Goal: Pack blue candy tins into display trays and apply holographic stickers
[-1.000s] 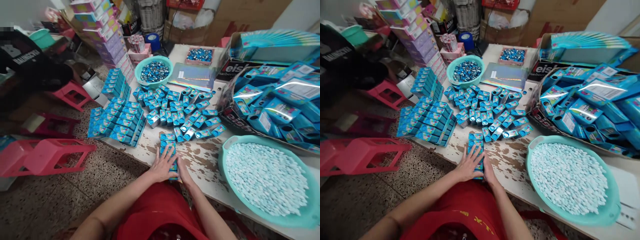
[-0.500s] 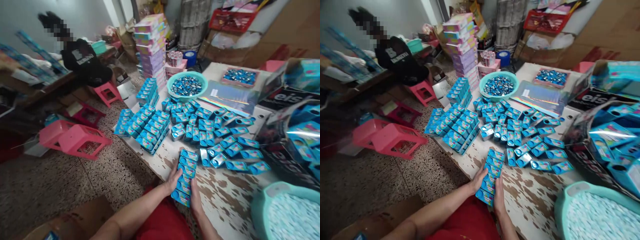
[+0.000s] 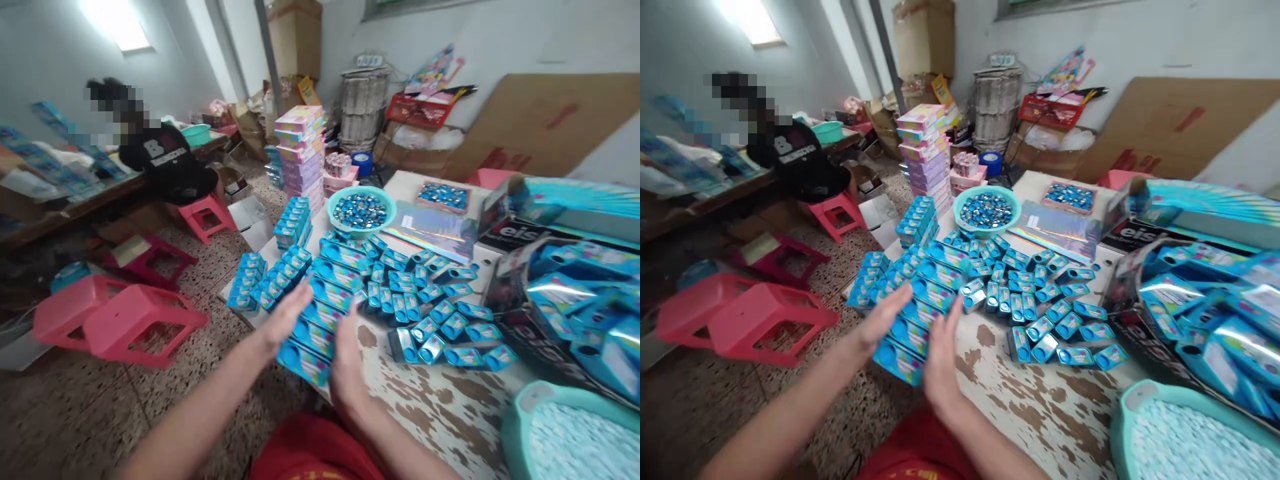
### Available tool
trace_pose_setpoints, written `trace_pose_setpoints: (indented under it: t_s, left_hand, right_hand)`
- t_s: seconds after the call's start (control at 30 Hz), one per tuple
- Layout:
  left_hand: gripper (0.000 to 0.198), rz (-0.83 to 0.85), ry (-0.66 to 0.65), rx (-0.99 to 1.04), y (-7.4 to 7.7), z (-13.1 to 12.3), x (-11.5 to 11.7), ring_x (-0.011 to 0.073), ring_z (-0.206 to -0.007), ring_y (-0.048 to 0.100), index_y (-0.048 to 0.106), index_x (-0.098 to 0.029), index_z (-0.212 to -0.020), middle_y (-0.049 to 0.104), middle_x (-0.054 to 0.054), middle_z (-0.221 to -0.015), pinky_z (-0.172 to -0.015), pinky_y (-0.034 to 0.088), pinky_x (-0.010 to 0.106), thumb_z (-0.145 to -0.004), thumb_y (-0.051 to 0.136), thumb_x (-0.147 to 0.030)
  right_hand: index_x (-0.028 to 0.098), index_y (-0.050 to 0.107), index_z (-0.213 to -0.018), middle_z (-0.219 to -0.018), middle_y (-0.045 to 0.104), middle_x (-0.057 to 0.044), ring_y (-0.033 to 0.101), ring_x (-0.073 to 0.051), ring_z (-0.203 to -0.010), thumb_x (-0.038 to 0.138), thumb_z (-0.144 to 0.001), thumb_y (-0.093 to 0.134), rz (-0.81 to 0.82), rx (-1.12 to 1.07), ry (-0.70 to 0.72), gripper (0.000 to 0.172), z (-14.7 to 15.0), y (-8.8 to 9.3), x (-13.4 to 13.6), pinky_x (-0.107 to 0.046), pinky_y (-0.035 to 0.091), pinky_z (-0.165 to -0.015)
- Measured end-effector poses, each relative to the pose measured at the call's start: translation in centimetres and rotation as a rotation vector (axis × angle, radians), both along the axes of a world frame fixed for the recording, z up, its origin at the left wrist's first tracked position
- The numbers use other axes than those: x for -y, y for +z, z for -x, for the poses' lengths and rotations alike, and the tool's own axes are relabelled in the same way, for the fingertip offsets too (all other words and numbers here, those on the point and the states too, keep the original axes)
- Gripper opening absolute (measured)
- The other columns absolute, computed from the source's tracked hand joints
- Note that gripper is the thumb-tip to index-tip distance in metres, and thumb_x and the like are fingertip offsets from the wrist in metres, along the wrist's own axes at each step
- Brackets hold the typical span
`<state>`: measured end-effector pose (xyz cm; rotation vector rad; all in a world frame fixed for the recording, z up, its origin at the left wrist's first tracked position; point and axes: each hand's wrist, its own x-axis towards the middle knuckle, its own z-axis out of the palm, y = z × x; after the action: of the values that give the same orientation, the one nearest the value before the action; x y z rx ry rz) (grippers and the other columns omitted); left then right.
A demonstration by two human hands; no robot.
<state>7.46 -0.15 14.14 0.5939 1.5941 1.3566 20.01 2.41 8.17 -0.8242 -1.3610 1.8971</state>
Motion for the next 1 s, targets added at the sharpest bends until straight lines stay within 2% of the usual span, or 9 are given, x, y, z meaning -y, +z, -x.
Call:
trace_pose_setpoints:
  t_s: [0.07,0.2,0.33,0.47,0.6,0.7,0.77,0.87,1.0]
  left_hand:
    - [0.055,0.071,0.018,0.057,0.2,4.2,-1.6,0.0285,-0.117,0.055,0.058,-0.020,-0.121,0.064,0.011,-0.116,-0.093,0.049,0.048,-0.078,0.058,-0.056]
    - [0.053,0.164,-0.087,0.323,-2.2,8.4,-3.9,0.0283,-0.101,0.064,0.063,-0.018,-0.110,0.069,0.011,-0.100,-0.084,0.054,0.045,-0.073,0.063,-0.057]
    - [0.056,0.090,-0.081,0.313,-3.1,9.0,-4.3,0.0283,-0.105,0.062,0.058,-0.021,-0.118,0.066,0.011,-0.113,-0.088,0.051,0.046,-0.073,0.064,-0.056]
    - [0.058,-0.069,0.199,0.037,-2.5,10.4,-2.5,0.0248,-0.115,0.056,0.056,-0.021,-0.119,0.058,0.012,-0.125,-0.096,0.045,0.042,-0.075,0.060,-0.058]
    - [0.044,-0.140,0.589,-0.327,-5.5,11.5,4.5,0.0191,-0.089,0.062,0.060,-0.016,-0.093,0.066,0.007,-0.090,-0.083,0.048,0.033,-0.078,0.054,-0.057]
    - [0.042,0.264,0.509,-0.417,-10.6,10.1,13.1,0.0149,-0.071,0.058,0.057,-0.016,-0.077,0.060,0.002,-0.070,-0.070,0.047,0.026,-0.078,0.047,-0.057]
    - [0.039,0.508,0.394,-0.377,-13.9,8.2,19.1,0.0141,-0.068,0.057,0.056,-0.017,-0.075,0.060,0.002,-0.069,-0.066,0.046,0.025,-0.078,0.045,-0.054]
    - [0.024,0.683,0.387,-0.361,-17.3,5.6,26.3,0.0141,-0.069,0.056,0.057,-0.017,-0.073,0.060,0.001,-0.069,-0.067,0.044,0.025,-0.079,0.047,-0.039]
    - [0.012,0.829,0.283,-0.362,-19.5,7.1,31.2,0.0146,-0.074,0.057,0.060,-0.018,-0.072,0.062,-0.001,-0.072,-0.072,0.042,0.025,-0.077,0.050,-0.021]
  right_hand:
    - [0.021,-0.008,-0.148,-0.155,-0.008,0.003,-0.007,-0.019,-0.143,0.061,-0.089,0.029,0.034,0.025,-0.031,0.080,4.7,1.0,-1.2,-0.044,0.003,-0.118]
    - [0.017,-0.004,-0.148,-0.155,-0.010,-0.003,-0.009,-0.024,-0.143,0.065,-0.082,0.042,0.115,0.144,-0.045,0.095,9.5,-0.7,-2.6,-0.048,-0.003,-0.116]
    - [0.018,0.007,-0.149,-0.156,0.000,-0.004,0.001,-0.023,-0.144,0.065,-0.084,0.037,0.039,0.165,-0.101,0.085,7.4,-2.6,-3.0,-0.046,0.008,-0.117]
    - [0.017,0.038,-0.137,-0.144,0.038,-0.013,0.034,-0.029,-0.133,0.064,-0.084,0.037,-0.139,0.343,-0.209,0.071,1.6,-7.2,-2.1,-0.051,0.027,-0.110]
    - [0.019,0.065,-0.103,-0.111,0.062,-0.016,0.049,-0.038,-0.115,0.072,-0.072,0.048,-0.378,0.598,0.017,0.064,-2.2,-15.7,1.1,-0.060,0.032,-0.103]
    - [0.019,0.064,-0.109,-0.126,0.056,-0.019,0.041,-0.044,-0.124,0.076,-0.069,0.045,-0.577,0.678,0.160,0.073,-2.7,-20.2,4.6,-0.067,0.024,-0.104]
    - [0.016,0.059,-0.120,-0.134,0.048,-0.021,0.032,-0.046,-0.131,0.076,-0.070,0.043,-0.675,0.690,0.199,0.080,-2.6,-21.4,6.8,-0.068,0.014,-0.107]
    - [0.014,0.048,-0.133,-0.142,0.040,-0.021,0.020,-0.045,-0.136,0.077,-0.071,0.038,-0.775,0.723,0.232,0.089,-2.4,-21.7,8.5,-0.070,0.009,-0.106]
    - [0.019,0.035,-0.143,-0.147,0.032,-0.018,0.015,-0.042,-0.139,0.068,-0.075,0.044,-0.788,0.883,0.287,0.084,-2.1,-20.9,8.4,-0.069,0.015,-0.108]
